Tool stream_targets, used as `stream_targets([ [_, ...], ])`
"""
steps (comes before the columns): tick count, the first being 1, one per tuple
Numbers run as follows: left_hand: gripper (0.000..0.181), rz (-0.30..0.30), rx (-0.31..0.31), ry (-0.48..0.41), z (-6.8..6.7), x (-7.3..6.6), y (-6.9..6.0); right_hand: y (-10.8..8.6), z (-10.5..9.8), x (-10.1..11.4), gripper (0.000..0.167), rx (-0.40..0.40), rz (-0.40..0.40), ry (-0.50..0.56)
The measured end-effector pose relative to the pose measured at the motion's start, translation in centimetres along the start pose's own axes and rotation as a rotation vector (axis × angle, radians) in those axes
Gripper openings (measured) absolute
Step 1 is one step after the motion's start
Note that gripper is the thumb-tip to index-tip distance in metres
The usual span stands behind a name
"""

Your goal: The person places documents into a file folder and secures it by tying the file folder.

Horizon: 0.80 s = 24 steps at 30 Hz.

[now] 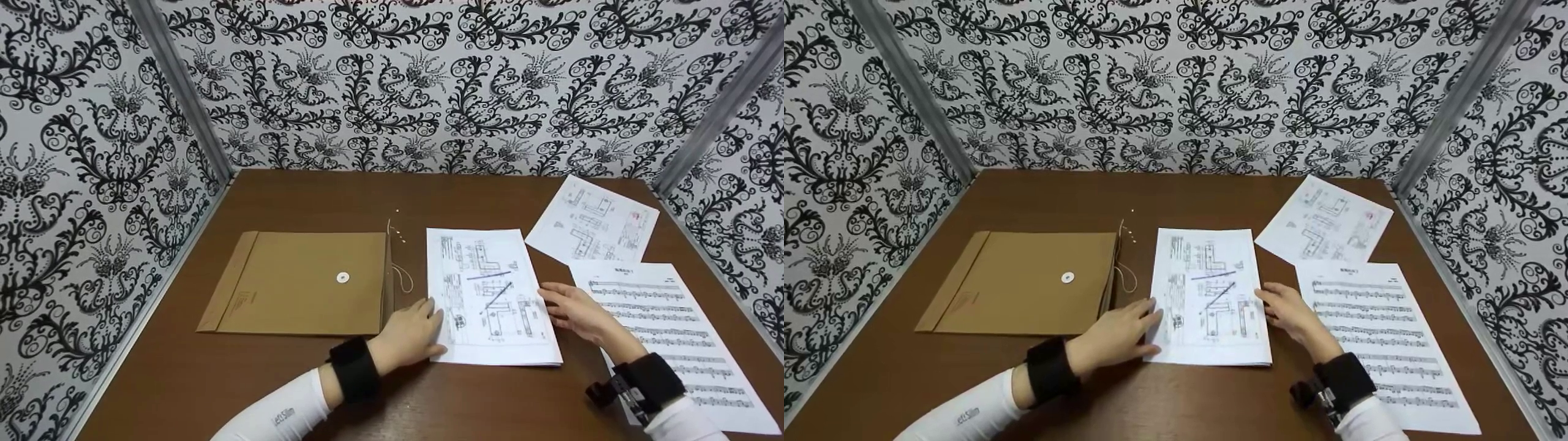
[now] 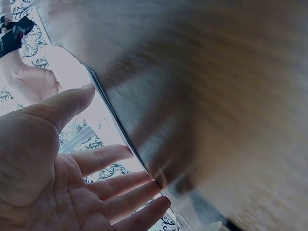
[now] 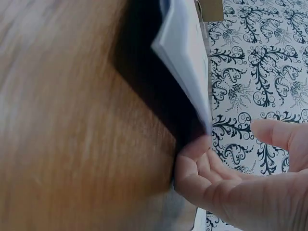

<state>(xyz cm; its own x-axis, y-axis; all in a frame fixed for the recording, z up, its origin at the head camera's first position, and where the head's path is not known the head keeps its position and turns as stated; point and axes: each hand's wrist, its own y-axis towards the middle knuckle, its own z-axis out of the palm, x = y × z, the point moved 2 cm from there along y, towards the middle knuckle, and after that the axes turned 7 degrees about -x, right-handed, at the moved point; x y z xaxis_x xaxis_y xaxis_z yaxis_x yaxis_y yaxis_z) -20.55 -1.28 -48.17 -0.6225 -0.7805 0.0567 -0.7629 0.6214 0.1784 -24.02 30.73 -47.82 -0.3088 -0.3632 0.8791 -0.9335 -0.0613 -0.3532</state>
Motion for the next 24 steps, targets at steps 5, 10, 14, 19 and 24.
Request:
stream_targets([
  [5,0.064,-0.002,0.001,0.014,0.0,0.0,0.0,0.2,0.3,-0.4,0.072,0.105,-0.036,0.053],
  [10,0.065,-0.005,0.009,0.014,0.0,0.0,0.0,0.2,0.8,-0.9,0.07,0.155,-0.049,0.113],
  [14,0.065,-0.011,0.025,0.001,0.0,0.0,-0.1,0.2,1.1,-0.9,0.066,0.163,-0.081,0.14],
  [19,0.065,-0.02,0.048,-0.018,0.1,0.0,-0.1,0.0,1.7,-0.7,0.068,0.202,-0.141,0.104],
  [24,0.065,-0.021,0.05,-0.023,0.1,0.0,0.0,-0.2,2.0,-0.6,0.066,0.218,-0.185,0.069],
])
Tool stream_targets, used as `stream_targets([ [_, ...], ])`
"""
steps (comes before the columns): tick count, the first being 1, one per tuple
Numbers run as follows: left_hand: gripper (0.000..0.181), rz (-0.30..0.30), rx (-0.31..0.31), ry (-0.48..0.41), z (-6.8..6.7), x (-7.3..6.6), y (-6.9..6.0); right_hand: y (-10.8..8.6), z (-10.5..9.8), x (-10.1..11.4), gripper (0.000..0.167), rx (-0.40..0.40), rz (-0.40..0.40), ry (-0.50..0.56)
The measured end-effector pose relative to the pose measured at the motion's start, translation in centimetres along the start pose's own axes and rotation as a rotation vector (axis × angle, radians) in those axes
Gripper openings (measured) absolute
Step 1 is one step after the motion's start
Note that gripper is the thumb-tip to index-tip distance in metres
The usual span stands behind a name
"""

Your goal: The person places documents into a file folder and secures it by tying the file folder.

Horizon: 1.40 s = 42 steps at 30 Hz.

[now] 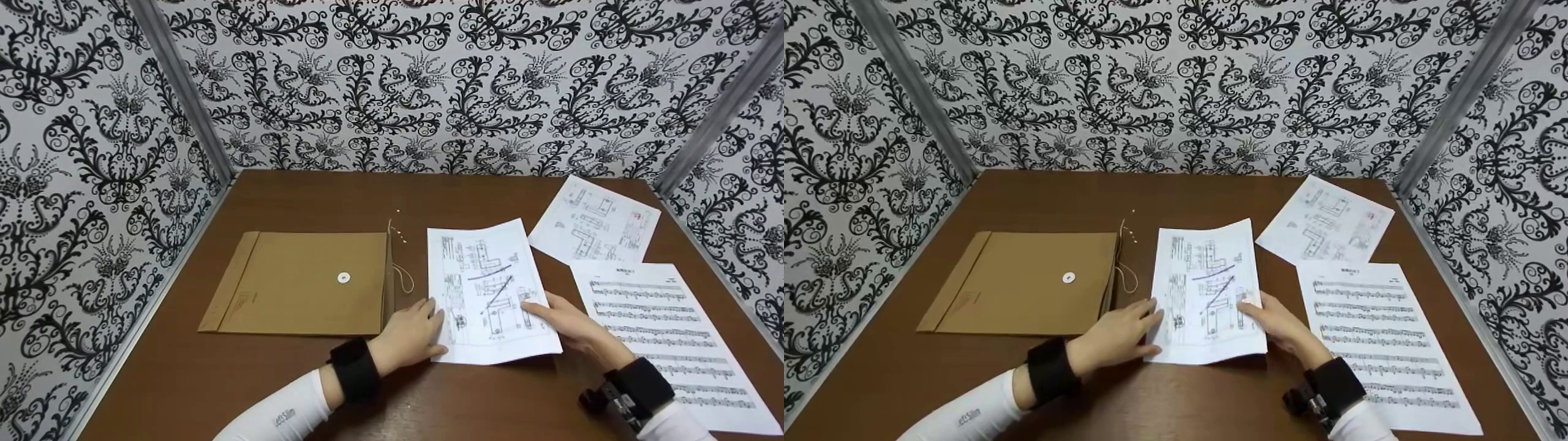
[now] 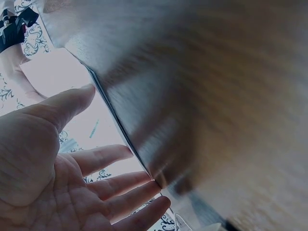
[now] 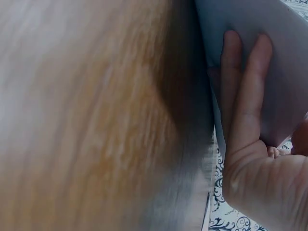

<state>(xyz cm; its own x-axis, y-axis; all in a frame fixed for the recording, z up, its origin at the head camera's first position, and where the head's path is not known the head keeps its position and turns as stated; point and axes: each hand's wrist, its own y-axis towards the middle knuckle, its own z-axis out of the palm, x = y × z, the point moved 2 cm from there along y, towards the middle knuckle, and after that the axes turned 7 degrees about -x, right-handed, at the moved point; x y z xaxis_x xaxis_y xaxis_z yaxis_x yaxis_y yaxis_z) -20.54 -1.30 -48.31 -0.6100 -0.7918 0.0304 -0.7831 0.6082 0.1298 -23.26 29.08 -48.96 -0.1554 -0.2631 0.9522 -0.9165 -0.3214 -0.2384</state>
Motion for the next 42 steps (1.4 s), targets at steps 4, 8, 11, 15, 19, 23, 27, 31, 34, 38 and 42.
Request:
stream_targets([
  [4,0.067,-0.008,0.016,-0.011,0.1,0.0,0.1,-0.1,-0.1,-0.1,0.063,0.005,-0.027,0.0],
  [8,0.067,-0.011,0.015,-0.012,0.1,0.1,0.1,-0.1,-0.2,-0.1,0.063,-0.001,-0.04,0.005],
  [11,0.067,-0.009,0.012,-0.011,0.2,0.1,0.1,-0.1,-0.2,0.0,0.062,-0.012,-0.042,0.008],
  [15,0.067,-0.011,0.01,-0.032,0.2,0.1,0.0,-0.2,-0.2,0.2,0.062,-0.003,-0.05,0.028],
  [19,0.067,-0.014,0.004,-0.051,0.2,0.1,-0.1,-0.3,-0.1,0.5,0.062,0.011,-0.065,0.049],
  [23,0.064,0.005,-0.03,-0.029,0.1,0.0,-0.3,-0.4,-0.2,0.7,0.062,0.032,-0.09,0.04],
  [27,0.064,0.013,-0.042,-0.021,0.0,-0.1,-0.5,-0.5,-0.3,0.8,0.06,0.041,-0.12,0.05],
  [31,0.064,0.009,-0.047,-0.041,-0.2,0.0,-0.7,-0.7,-0.3,1.1,0.052,0.032,-0.124,0.106],
  [34,0.064,0.001,-0.061,-0.067,-0.3,0.1,-0.9,-0.9,-0.3,1.4,0.042,0.033,-0.128,0.154],
  [38,0.066,-0.029,-0.051,-0.112,-0.6,0.3,-1.0,-1.2,-0.5,1.7,0.031,0.054,-0.14,0.204],
  [42,0.069,-0.067,-0.04,-0.16,-0.9,0.5,-1.0,-1.5,-0.9,2.1,0.026,0.08,-0.149,0.25],
])
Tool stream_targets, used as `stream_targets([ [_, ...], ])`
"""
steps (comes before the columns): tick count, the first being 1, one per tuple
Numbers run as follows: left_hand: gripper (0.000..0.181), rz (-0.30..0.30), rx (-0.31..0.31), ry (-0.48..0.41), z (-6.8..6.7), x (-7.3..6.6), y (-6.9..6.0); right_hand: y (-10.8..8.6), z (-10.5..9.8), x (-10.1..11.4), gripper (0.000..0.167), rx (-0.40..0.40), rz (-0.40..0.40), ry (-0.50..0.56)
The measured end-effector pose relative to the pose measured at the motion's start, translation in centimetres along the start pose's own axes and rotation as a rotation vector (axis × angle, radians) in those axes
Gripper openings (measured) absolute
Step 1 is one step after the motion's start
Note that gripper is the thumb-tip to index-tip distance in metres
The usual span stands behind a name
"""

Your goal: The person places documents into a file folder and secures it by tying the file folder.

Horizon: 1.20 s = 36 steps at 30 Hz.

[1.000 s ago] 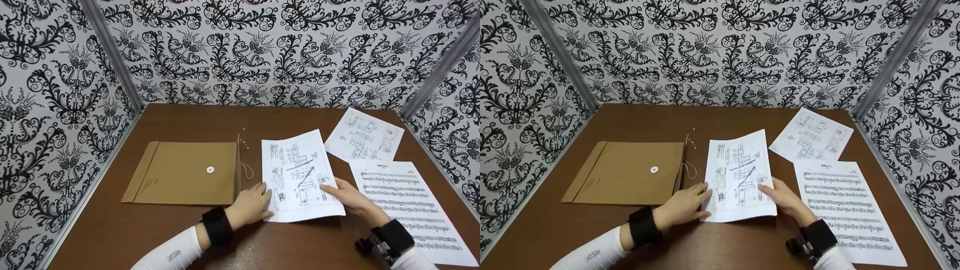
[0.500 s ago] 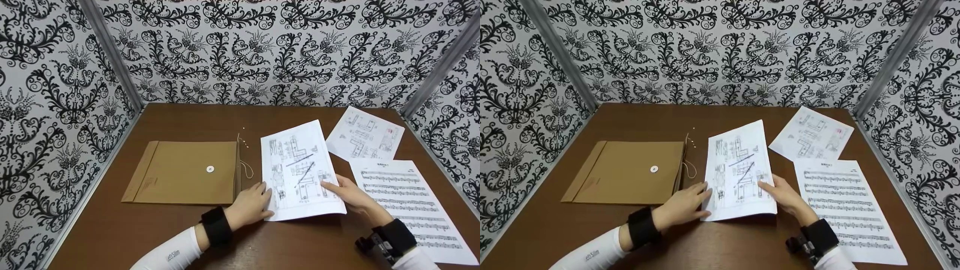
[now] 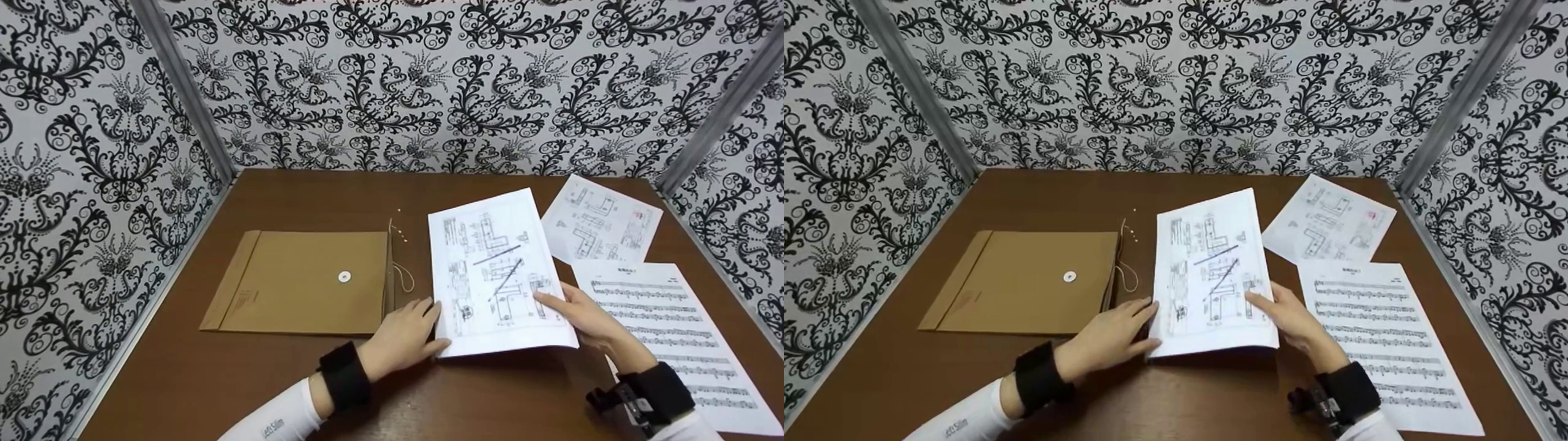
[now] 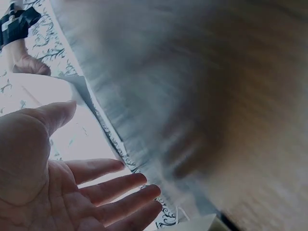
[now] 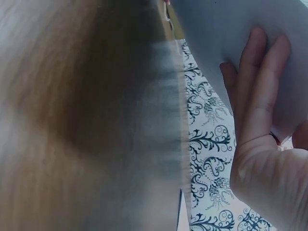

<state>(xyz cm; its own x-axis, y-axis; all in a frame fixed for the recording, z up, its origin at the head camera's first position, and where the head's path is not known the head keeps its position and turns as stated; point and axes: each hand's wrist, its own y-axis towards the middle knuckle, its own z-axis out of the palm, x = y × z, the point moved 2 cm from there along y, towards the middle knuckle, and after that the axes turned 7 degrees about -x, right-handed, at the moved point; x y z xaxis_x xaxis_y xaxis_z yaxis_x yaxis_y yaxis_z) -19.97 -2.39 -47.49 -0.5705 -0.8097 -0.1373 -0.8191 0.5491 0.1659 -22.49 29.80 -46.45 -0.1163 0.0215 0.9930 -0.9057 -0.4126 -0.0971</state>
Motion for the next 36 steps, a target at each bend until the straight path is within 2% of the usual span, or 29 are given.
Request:
stream_targets([
  [8,0.077,-0.07,-0.019,-0.128,-1.0,0.5,0.0,-0.3,-0.2,1.0,0.027,0.027,0.003,0.066],
  [16,0.075,-0.138,-0.067,-0.332,-2.4,1.0,0.5,-0.2,0.0,1.7,0.028,-0.002,0.013,0.128],
  [20,0.071,-0.15,-0.098,-0.482,-2.8,1.5,1.0,-0.1,0.3,2.0,0.028,-0.022,0.013,0.134],
  [24,0.068,-0.187,-0.11,-0.659,-3.1,2.1,1.5,0.1,0.8,2.2,0.026,-0.061,0.01,0.135],
  [27,0.067,-0.226,-0.124,-0.763,-3.3,2.5,1.7,0.5,1.2,2.4,0.023,-0.096,0.003,0.122],
  [31,0.065,-0.248,-0.149,-0.898,-3.6,2.7,2.0,1.0,1.6,2.6,0.022,-0.132,-0.006,0.096],
  [36,0.062,-0.247,-0.117,-1.135,-3.7,2.9,2.5,1.4,1.9,2.8,0.022,-0.164,-0.013,0.07],
])
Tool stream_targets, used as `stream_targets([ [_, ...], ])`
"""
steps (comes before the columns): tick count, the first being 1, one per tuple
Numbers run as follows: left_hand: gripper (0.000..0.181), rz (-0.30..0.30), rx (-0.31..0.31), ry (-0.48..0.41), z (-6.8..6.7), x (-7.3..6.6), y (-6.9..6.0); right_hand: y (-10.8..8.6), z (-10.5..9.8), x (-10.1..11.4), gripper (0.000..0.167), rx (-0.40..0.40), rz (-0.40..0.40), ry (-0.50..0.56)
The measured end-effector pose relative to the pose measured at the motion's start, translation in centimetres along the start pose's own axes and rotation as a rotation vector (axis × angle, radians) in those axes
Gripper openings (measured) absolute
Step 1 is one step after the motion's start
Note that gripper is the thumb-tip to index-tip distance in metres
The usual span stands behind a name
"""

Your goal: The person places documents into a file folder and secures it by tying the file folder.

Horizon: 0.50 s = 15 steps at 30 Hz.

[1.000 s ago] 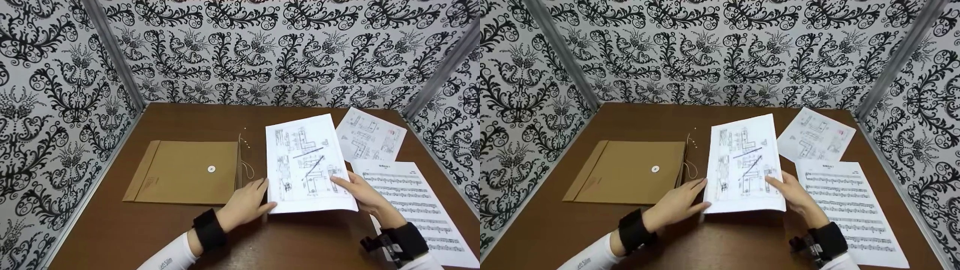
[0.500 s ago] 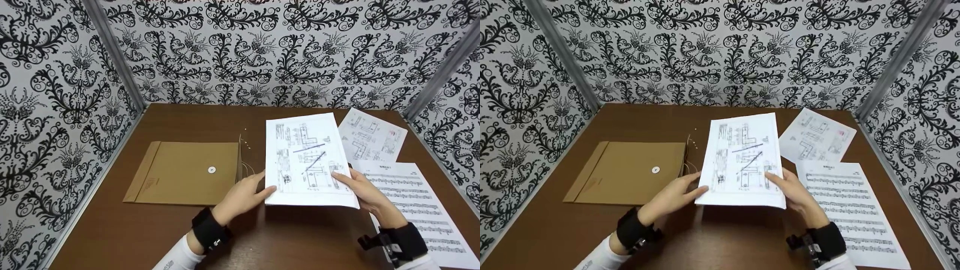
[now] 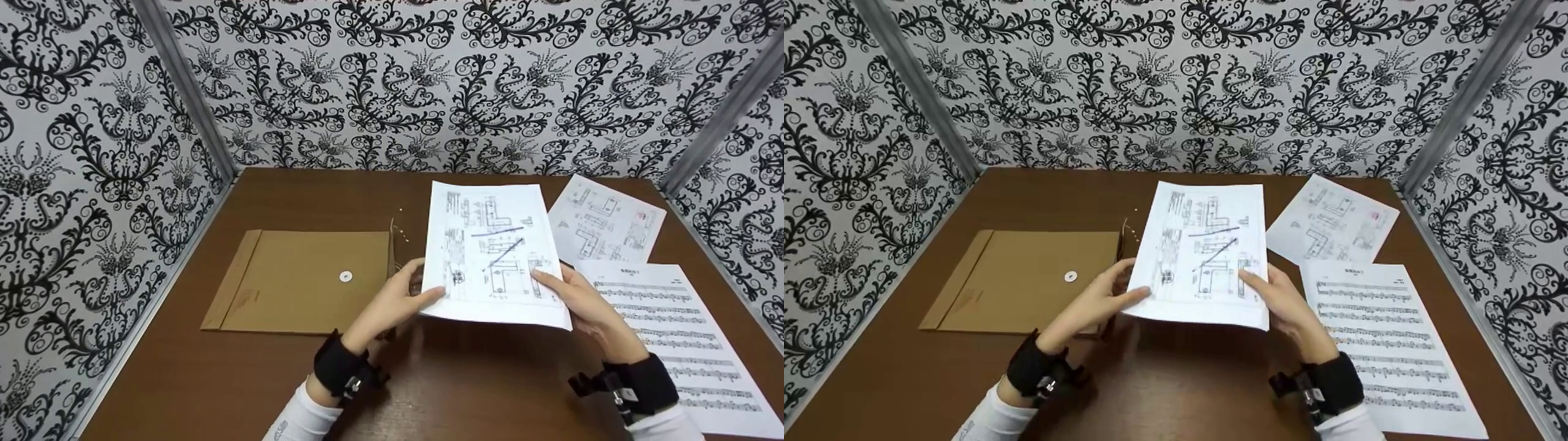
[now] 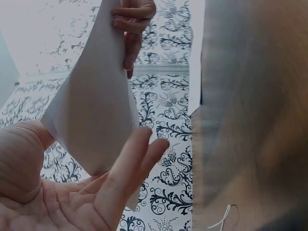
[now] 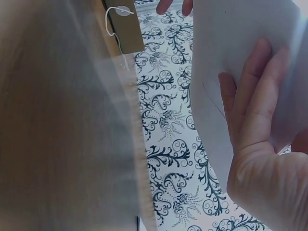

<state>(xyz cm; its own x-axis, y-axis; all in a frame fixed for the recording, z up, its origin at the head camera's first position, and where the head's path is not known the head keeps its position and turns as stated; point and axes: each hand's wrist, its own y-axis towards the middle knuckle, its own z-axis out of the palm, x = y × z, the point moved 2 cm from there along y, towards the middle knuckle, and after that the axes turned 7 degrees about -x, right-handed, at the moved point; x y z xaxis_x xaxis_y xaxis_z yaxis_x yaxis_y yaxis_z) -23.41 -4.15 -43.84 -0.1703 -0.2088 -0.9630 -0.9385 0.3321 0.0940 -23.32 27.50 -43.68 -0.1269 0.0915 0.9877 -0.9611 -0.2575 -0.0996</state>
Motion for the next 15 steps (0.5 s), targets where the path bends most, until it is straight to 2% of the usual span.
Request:
stream_targets([
  [2,0.063,-0.013,0.027,-0.076,-0.1,0.2,0.1,0.2,0.2,0.0,0.023,-0.003,-0.008,-0.021],
  [5,0.065,-0.029,0.05,-0.13,-0.2,0.3,0.2,0.4,0.4,-0.2,0.025,-0.01,-0.016,-0.058],
  [12,0.064,-0.038,0.052,-0.143,-0.6,0.3,0.3,0.7,1.3,-0.3,0.045,-0.069,-0.008,-0.115],
  [15,0.063,-0.029,0.041,-0.139,-0.6,0.4,0.4,0.8,1.6,-0.4,0.047,-0.078,-0.002,-0.125],
])
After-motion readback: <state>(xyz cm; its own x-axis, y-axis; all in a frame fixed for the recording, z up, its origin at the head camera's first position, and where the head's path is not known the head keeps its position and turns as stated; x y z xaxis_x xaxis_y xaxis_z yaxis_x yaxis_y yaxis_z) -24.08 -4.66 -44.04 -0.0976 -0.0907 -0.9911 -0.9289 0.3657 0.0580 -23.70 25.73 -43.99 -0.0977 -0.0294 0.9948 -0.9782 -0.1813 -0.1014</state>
